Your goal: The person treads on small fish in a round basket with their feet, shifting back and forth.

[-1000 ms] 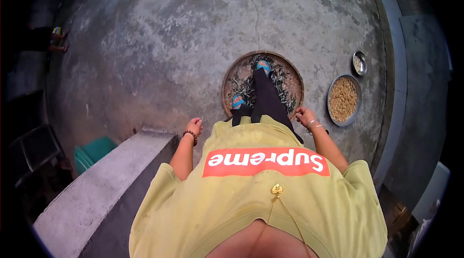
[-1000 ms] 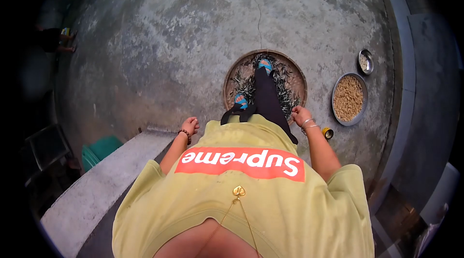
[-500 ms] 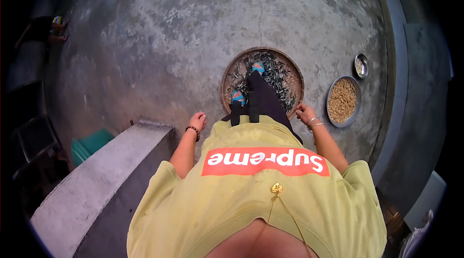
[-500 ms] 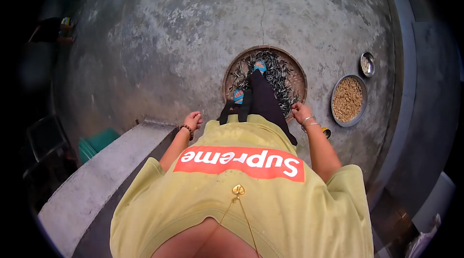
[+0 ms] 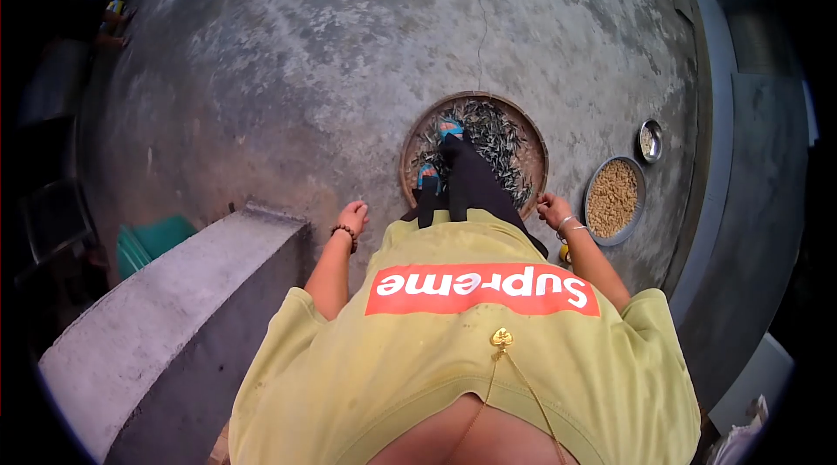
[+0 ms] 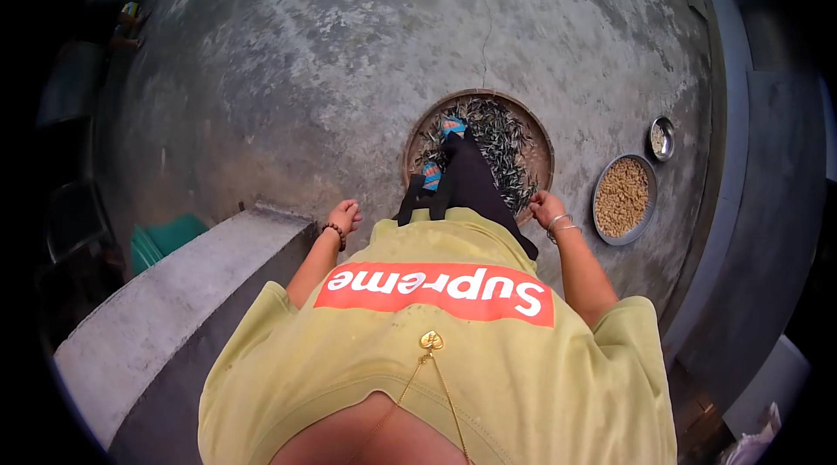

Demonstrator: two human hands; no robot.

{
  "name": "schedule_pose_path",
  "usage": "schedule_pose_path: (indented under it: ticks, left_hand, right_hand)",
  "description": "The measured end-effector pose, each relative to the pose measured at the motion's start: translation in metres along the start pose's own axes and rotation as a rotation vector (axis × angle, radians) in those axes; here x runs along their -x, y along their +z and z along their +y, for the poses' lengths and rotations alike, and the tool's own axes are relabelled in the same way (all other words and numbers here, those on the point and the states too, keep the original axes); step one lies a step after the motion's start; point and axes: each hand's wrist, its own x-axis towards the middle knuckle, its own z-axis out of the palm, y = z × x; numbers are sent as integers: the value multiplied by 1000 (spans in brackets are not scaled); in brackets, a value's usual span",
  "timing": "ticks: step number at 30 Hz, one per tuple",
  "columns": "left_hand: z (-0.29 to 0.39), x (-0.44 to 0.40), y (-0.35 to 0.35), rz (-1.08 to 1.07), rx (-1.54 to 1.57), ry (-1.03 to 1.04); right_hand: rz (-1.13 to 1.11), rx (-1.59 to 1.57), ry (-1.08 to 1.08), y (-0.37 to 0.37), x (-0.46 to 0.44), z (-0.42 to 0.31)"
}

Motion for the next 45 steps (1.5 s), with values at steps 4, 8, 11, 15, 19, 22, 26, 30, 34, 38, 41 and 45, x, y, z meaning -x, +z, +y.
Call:
schedule_pose_path:
  ticks: [4,8,11,15,19,22,26,30,34,38,41,45]
  left_hand:
    - [7,10,4,41,103,51]
    - [-4,13,4,64,118,-3]
    - [-18,16,1,59,87,-62]
    - [-18,14,0,70,111,-98]
    - [-18,16,3,68,173,-24]
    - [-21,23,8,76,219,-29]
    - [-43,29,11,107,241,-41]
    - [-79,36,11,138,212,-97]
    - [-82,51,12,134,163,-188]
    - [-74,43,15,137,160,-172]
    - [-49,31,16,94,159,-86]
    - [-6,18,16,50,108,28]
  right_hand:
    - [-42,56,-10,-4,-19,-12]
    - [-78,76,-127,-12,-65,-19]
    - [-42,-18,-178,-19,-60,-60]
    - [-47,-46,-191,-17,-47,-83]
    - [-42,175,-154,-2,-49,-43]
    - [-121,198,-96,1,-34,-27]
    - [-123,271,-46,-6,-39,-26]
    - [-89,235,-177,-13,-56,-41]
    - [-77,225,-273,-10,-53,-73]
    - [-106,120,-275,-1,-58,-64]
    - [-102,32,-205,-1,-61,-45]
    - [-3,43,-159,-10,-54,-5]
